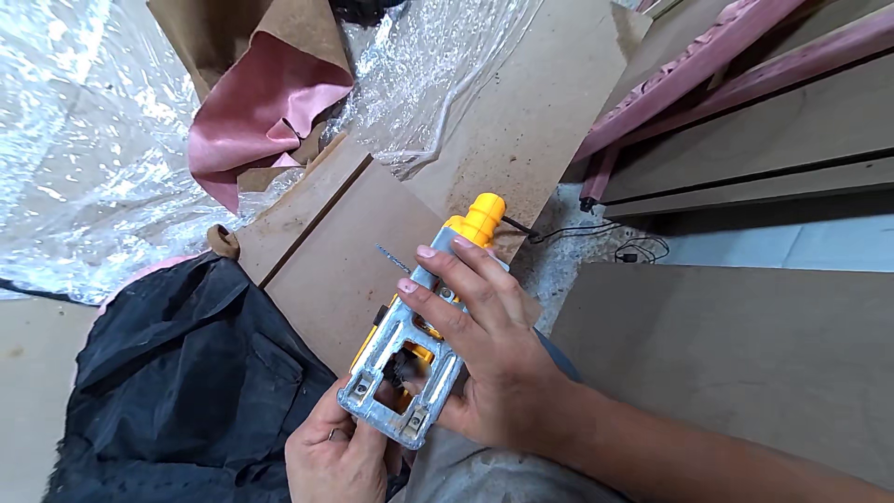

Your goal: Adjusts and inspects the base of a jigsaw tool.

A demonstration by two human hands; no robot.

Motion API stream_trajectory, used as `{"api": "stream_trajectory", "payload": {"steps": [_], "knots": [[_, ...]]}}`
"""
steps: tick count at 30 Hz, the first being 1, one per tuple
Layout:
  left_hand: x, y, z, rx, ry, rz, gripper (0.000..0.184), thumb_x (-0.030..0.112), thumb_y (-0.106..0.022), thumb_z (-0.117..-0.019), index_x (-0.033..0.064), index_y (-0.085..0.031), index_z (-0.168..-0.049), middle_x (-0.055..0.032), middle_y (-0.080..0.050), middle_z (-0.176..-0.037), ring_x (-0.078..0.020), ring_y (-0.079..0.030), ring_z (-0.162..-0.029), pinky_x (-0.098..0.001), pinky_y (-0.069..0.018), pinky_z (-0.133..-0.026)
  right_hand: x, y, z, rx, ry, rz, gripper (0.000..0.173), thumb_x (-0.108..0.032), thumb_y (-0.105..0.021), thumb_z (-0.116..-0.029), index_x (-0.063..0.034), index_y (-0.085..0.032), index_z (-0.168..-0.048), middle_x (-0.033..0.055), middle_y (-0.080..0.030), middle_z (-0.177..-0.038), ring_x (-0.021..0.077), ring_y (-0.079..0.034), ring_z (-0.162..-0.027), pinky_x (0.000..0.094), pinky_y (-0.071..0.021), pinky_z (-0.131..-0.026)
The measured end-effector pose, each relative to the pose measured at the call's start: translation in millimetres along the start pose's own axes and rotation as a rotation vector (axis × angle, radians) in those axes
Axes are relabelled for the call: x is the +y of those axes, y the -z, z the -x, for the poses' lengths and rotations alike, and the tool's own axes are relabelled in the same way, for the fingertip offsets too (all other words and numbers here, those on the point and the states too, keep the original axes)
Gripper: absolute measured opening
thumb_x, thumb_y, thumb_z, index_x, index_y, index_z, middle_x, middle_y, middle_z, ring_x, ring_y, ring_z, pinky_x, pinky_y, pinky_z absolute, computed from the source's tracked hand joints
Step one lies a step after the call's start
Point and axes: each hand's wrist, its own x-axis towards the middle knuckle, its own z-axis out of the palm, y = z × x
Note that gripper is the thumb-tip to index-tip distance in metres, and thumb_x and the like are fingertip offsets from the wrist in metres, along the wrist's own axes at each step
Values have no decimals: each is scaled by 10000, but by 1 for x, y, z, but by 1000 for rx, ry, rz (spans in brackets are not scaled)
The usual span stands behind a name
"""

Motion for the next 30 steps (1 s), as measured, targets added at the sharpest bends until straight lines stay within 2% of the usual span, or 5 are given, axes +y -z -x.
{"api": "stream_trajectory", "payload": {"steps": [2,6,13,19,30], "knots": [[2,1,-1,-19,16,-23,103,79,-675,-942,1,-740,-928,-98,-692,-678,-137,-607,-438,-271,-526,-368,8,7,-13,-66,59,-43,844,-410,-877,-653,-178,-607,-1418,106,-466,-1567,394,-292,-1522,652,-234,-1234],[2,1,-2,37,8,0,88,24,-606,-950,-21,-681,-946,-105,-667,-646,-143,-602,-425,-273,-511,-343,2,8,-23,-133,29,-5,839,-404,-871,-641,-262,-618,-1428,97,-415,-1603,413,-189,-1556,732,-107,-1228],[-2,5,1,-20,66,101,97,70,-650,-965,0,-712,-941,-127,-656,-637,-143,-586,-416,-266,-506,-355,-18,24,-27,-257,85,241,758,-457,-823,-704,-266,-625,-1410,26,-374,-1650,410,-135,-1573,784,-6,-1181],[-3,2,3,-25,56,104,84,70,-691,-935,-2,-720,-967,-126,-678,-674,-139,-598,-441,-252,-503,-367,-12,27,-34,-439,177,179,770,-251,-790,-703,-294,-582,-1443,3,-466,-1560,342,-186,-1567,776,-51,-1196],[-1,-4,6,18,-28,11,76,61,-684,-924,13,-726,-965,-61,-704,-713,-111,-615,-464,-249,-532,-386,-8,23,-34,-383,223,149,755,-287,-798,-701,-258,-597,-1428,37,-511,-1525,360,-243,-1549,783,-75,-1196]]}}
